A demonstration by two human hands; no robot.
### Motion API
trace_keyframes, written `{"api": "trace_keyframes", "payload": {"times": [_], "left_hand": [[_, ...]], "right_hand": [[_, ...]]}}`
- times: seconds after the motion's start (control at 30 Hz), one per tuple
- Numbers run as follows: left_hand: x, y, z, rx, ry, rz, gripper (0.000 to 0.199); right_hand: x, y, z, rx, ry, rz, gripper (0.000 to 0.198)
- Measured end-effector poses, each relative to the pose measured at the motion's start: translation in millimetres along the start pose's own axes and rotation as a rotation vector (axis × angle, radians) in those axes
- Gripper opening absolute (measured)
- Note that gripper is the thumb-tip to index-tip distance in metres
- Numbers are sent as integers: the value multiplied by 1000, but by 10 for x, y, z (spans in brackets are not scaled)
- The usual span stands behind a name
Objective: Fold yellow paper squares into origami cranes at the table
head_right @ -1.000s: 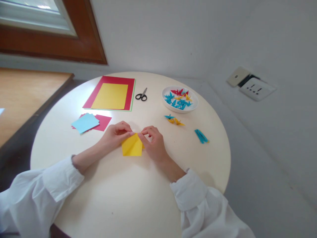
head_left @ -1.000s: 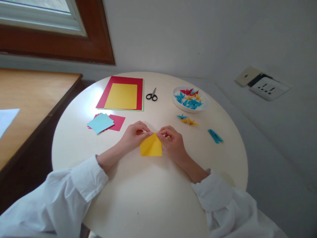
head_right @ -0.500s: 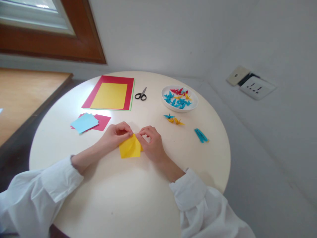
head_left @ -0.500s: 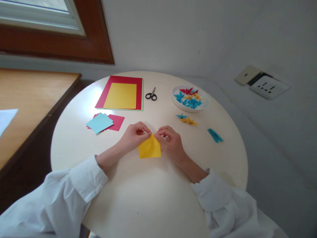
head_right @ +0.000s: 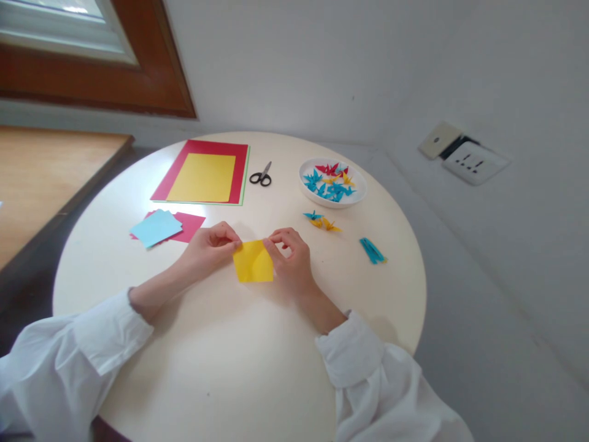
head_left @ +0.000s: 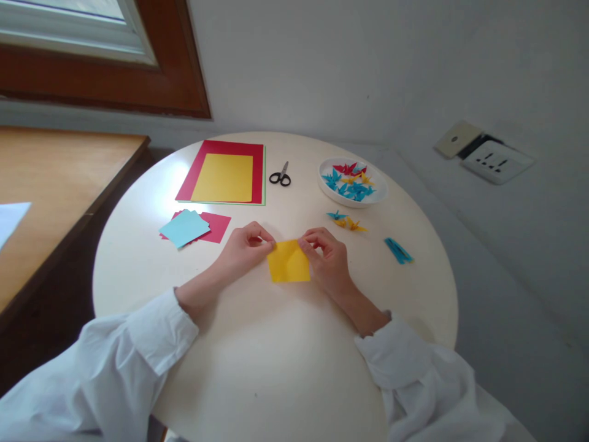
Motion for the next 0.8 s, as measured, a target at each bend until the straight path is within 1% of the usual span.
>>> {"api": "trace_keyframes", "payload": {"times": [0.2, 0.33, 0.43, 0.63, 0.7, 0.8], "left_hand": [[-19, 24, 31, -35, -27, -28, 7], [-24, 49, 70, -44, -12, -67, 6], [-27, 67, 87, -22, 1, -88, 7], [-45, 127, 76, 58, 22, -187, 11], [-46, 112, 54, 88, 12, -171, 16], [-37, 49, 19, 84, -8, -79, 30]], "right_hand": [[-32, 72, -42, -14, -1, -54, 16], [-47, 99, -67, -13, -4, -72, 16], [-63, 119, -89, -13, -5, -72, 16], [-81, 157, -156, -34, -52, -97, 17], [-71, 134, -156, -49, -56, -82, 17], [-48, 82, -136, -65, -56, -52, 17]]}}
Point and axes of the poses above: each hand's wrist, its own x-axis away from the middle knuckle, its own y-axis out of the back of the hand, z = x × y, the point moved 5 cm from there along -x, towards the middle knuckle, and after that the axes turned 8 degrees about -x, right-handed, at the moved point
